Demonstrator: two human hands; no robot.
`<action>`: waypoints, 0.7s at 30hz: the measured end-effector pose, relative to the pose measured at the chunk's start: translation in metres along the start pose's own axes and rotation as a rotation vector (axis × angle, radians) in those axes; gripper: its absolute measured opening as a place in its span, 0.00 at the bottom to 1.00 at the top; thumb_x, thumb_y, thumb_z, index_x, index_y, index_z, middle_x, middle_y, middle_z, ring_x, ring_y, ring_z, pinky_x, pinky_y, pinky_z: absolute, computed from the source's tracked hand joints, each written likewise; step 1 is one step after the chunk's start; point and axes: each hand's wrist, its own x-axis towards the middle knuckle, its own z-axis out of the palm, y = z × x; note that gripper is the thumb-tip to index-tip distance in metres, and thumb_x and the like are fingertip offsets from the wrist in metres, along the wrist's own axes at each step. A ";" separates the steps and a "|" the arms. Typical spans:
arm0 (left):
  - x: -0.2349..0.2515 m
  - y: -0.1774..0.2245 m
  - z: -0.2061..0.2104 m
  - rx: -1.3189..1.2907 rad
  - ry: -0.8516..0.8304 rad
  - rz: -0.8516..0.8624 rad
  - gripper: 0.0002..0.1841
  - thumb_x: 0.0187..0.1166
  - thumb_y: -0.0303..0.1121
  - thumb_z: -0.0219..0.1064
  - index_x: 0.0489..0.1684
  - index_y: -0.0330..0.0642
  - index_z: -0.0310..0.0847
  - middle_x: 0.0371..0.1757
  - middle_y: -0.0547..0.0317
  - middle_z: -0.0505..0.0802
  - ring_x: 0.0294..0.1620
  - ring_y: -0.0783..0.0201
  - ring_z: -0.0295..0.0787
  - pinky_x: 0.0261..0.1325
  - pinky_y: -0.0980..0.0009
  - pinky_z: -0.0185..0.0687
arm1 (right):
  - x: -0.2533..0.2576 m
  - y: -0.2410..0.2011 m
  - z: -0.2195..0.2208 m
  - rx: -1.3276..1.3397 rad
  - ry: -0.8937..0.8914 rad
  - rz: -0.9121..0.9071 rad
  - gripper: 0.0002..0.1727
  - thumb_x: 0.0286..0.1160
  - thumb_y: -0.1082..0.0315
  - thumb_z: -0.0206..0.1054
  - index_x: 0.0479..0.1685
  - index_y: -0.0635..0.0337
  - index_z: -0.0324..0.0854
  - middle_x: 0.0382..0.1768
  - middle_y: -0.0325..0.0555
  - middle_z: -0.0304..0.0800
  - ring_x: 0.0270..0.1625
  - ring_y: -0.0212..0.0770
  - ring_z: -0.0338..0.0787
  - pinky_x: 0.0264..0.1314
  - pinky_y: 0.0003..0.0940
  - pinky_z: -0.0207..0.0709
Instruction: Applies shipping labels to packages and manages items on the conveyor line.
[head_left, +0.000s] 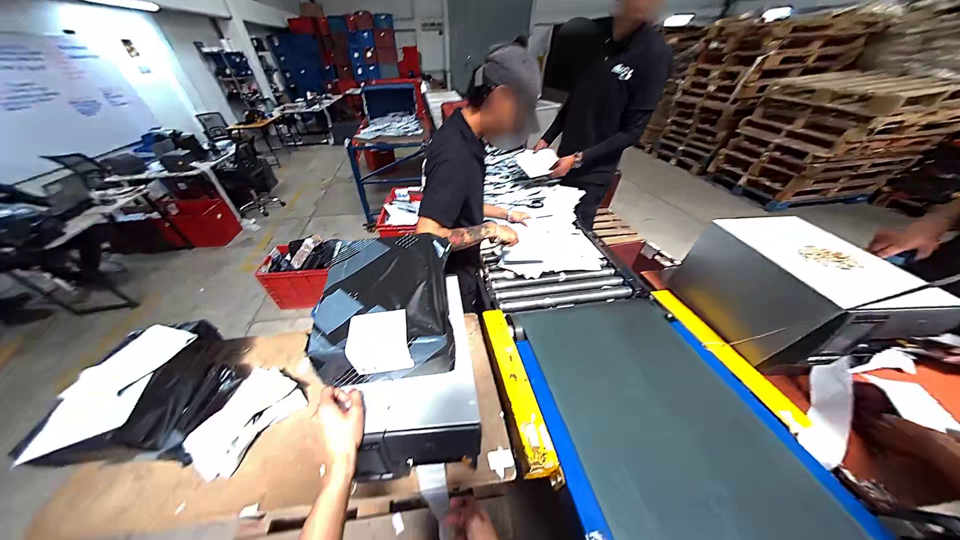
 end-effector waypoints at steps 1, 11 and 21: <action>0.000 0.002 -0.003 0.045 -0.018 -0.029 0.15 0.79 0.43 0.66 0.42 0.37 0.83 0.38 0.43 0.91 0.45 0.42 0.89 0.47 0.35 0.77 | 0.004 -0.001 0.008 0.004 0.005 -0.003 0.22 0.91 0.71 0.42 0.77 0.70 0.67 0.54 0.67 0.90 0.42 0.59 0.95 0.45 0.56 0.90; 0.003 0.008 -0.008 0.205 -0.044 -0.075 0.14 0.80 0.47 0.64 0.40 0.46 0.83 0.37 0.50 0.92 0.44 0.46 0.91 0.44 0.40 0.78 | 0.036 -0.017 0.045 0.131 0.129 -0.124 0.20 0.83 0.75 0.66 0.70 0.72 0.75 0.54 0.63 0.91 0.43 0.52 0.97 0.44 0.47 0.94; 0.005 0.009 -0.007 0.205 -0.052 -0.044 0.14 0.79 0.46 0.64 0.38 0.45 0.83 0.40 0.50 0.92 0.44 0.46 0.90 0.42 0.40 0.78 | 0.040 -0.033 0.054 0.102 0.196 -0.133 0.19 0.74 0.71 0.77 0.60 0.73 0.83 0.50 0.60 0.94 0.42 0.49 0.97 0.44 0.43 0.94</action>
